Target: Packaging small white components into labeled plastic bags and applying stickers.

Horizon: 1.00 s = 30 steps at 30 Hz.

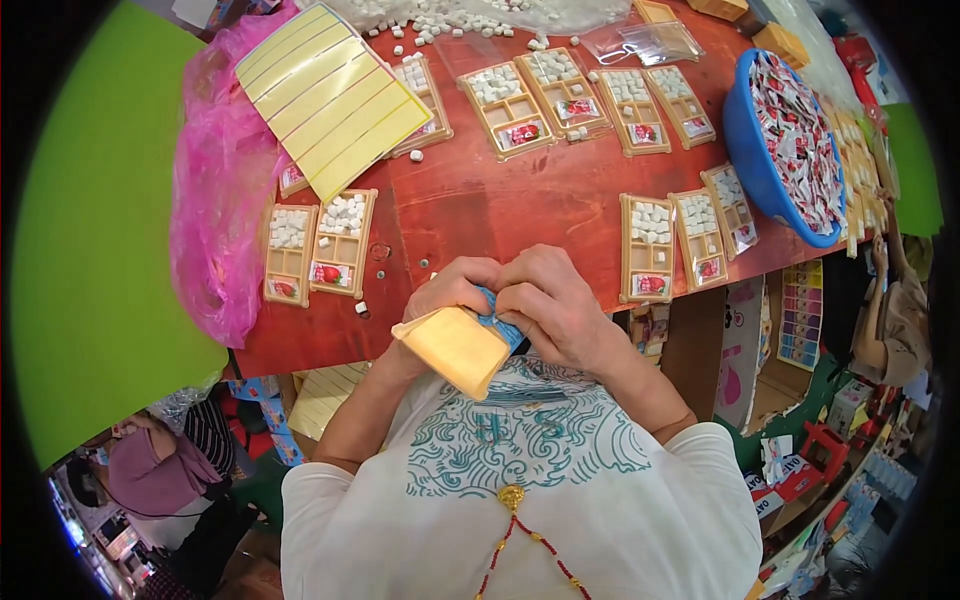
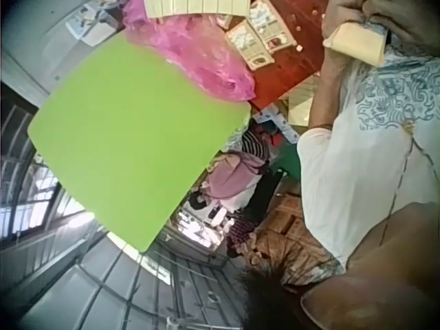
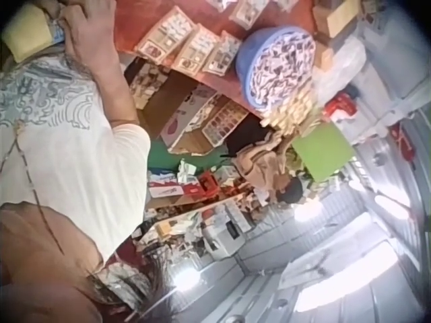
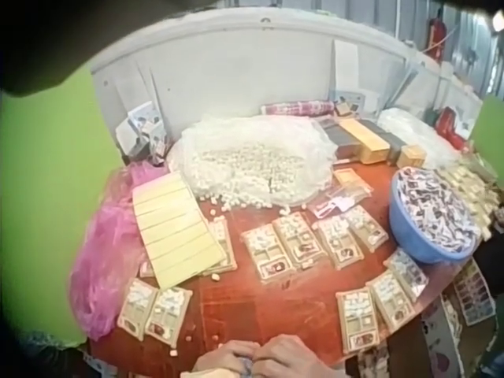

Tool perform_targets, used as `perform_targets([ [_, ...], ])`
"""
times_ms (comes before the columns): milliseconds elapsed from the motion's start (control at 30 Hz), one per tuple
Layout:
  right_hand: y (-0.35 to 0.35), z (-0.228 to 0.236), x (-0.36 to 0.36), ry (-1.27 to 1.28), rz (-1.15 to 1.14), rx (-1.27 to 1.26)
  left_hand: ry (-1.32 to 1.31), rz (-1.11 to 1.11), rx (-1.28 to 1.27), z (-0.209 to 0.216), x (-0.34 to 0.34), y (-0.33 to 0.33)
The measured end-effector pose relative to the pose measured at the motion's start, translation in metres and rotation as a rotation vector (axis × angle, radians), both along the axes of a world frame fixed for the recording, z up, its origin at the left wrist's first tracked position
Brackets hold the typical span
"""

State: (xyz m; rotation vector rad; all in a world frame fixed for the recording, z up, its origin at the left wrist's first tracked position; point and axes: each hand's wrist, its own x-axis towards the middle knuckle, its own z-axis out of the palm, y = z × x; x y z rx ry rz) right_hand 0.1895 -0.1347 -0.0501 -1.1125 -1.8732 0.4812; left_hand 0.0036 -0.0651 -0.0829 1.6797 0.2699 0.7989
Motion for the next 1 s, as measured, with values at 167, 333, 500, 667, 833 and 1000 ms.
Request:
perform_targets([
  [167, 0.002, 0.003, 0.0, -0.021, -0.005, -0.056, 0.016, 0.011, -0.103, -0.004, -0.001, -0.008],
  [333, 0.0, 0.006, -0.001, -0.084, 0.021, -0.089, -0.079, 0.012, -0.424, -0.004, 0.001, -0.017],
  [500, -0.008, 0.01, -0.008, -0.171, 0.001, -0.11, -0.137, -0.014, -0.557, -0.006, 0.001, -0.023],
  [667, -0.007, 0.009, -0.01, -0.13, -0.067, -0.11, -0.205, -0.006, -0.725, -0.018, 0.001, -0.026],
  [833, -0.001, -0.003, -0.013, -0.131, -0.122, -0.117, -0.316, -0.057, -0.559, -0.021, 0.012, -0.024],
  [1000, -0.004, -0.021, -0.011, 0.278, -0.311, -0.125, -0.417, -0.113, -0.854, -0.014, 0.014, -0.023],
])
